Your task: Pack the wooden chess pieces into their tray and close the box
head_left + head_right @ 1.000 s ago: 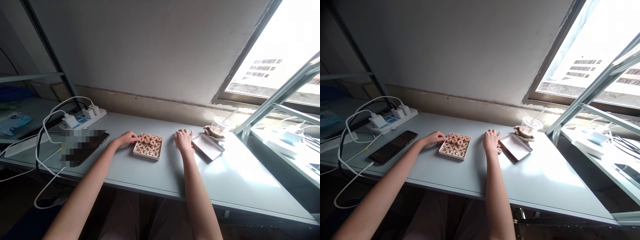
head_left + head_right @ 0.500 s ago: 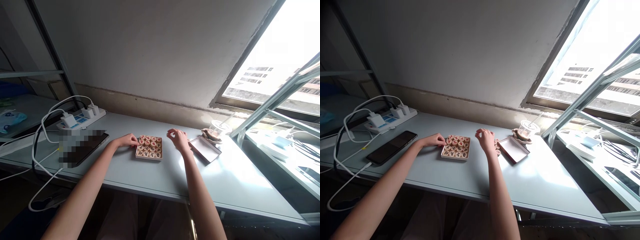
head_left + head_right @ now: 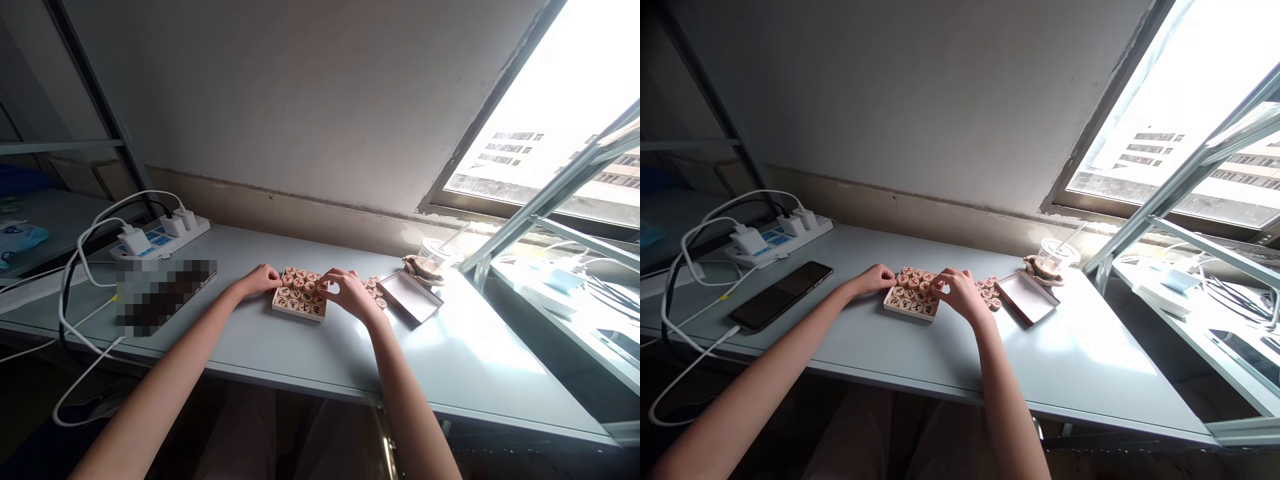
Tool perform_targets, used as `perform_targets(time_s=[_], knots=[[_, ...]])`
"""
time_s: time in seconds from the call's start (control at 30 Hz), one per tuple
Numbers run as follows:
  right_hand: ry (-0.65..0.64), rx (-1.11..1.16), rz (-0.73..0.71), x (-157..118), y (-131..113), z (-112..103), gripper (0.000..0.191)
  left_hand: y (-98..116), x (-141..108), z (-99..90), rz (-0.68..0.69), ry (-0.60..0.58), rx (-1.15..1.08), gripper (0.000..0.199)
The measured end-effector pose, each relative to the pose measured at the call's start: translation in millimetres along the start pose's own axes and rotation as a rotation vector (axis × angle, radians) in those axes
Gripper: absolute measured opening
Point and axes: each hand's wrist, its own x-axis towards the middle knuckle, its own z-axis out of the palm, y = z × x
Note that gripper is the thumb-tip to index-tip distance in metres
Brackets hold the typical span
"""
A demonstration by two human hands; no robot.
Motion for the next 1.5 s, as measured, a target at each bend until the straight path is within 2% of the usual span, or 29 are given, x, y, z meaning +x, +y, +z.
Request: perform_targets(time_s=[0.27,0.37,0.43,0.5,0.6,0.67,0.87,1.03,1.2,1.27,1.33,1.43,1.5], knots=[[0.069,-0.170,0.032,1.4,0.6,11.3,0.007,-5.1,3.0,4.8,-0.001,0.068,0.010,0.026],[0.068,-0.180,0.064,2.0,5.1,7.4,0.015,-5.8,3.7,5.1,0.004,0.087,0.028,0.027],[0.118,-0.253,0.146,0.6,12.2,4.1,0.019,-5.7,3.7,5.1,0.009,0.098,0.042,0.028],[0.146,-0.392,0.285,-2.4,22.2,3.2,0.021,-5.9,3.7,5.1,0.013,0.116,0.057,0.028],[0.046,-0.542,0.504,-7.7,37.2,7.1,0.027,-8.0,4.4,4.9,0.015,0.163,0.086,0.029],[-0.021,-0.556,0.561,-9.7,43.2,10.7,0.027,-10.8,5.7,4.6,0.017,0.204,0.112,0.030],[-0.040,-0.530,0.541,-8.6,42.2,9.0,0.030,-16.3,8.2,3.7,0.027,0.293,0.192,0.030],[-0.022,-0.528,0.603,-8.6,38.1,4.5,0.032,-15.4,6.7,5.2,0.046,0.305,0.253,0.030],[-0.026,-0.497,0.568,-7.1,35.5,5.7,0.035,-14.8,6.4,5.9,0.044,0.306,0.287,0.023],[0.016,-0.463,0.552,-5.2,33.6,5.8,0.034,-14.4,6.1,5.9,0.038,0.295,0.296,0.023],[0.119,-0.368,0.518,-2.4,29.8,6.0,0.030,-13.2,5.2,5.9,0.032,0.284,0.303,0.023],[0.275,-0.090,0.383,4.3,19.5,10.1,0.026,-10.7,3.6,5.8,0.024,0.270,0.308,0.024],[0.287,0.127,0.248,10.9,9.5,17.0,0.024,-9.3,3.0,5.3,0.023,0.264,0.309,0.025]])
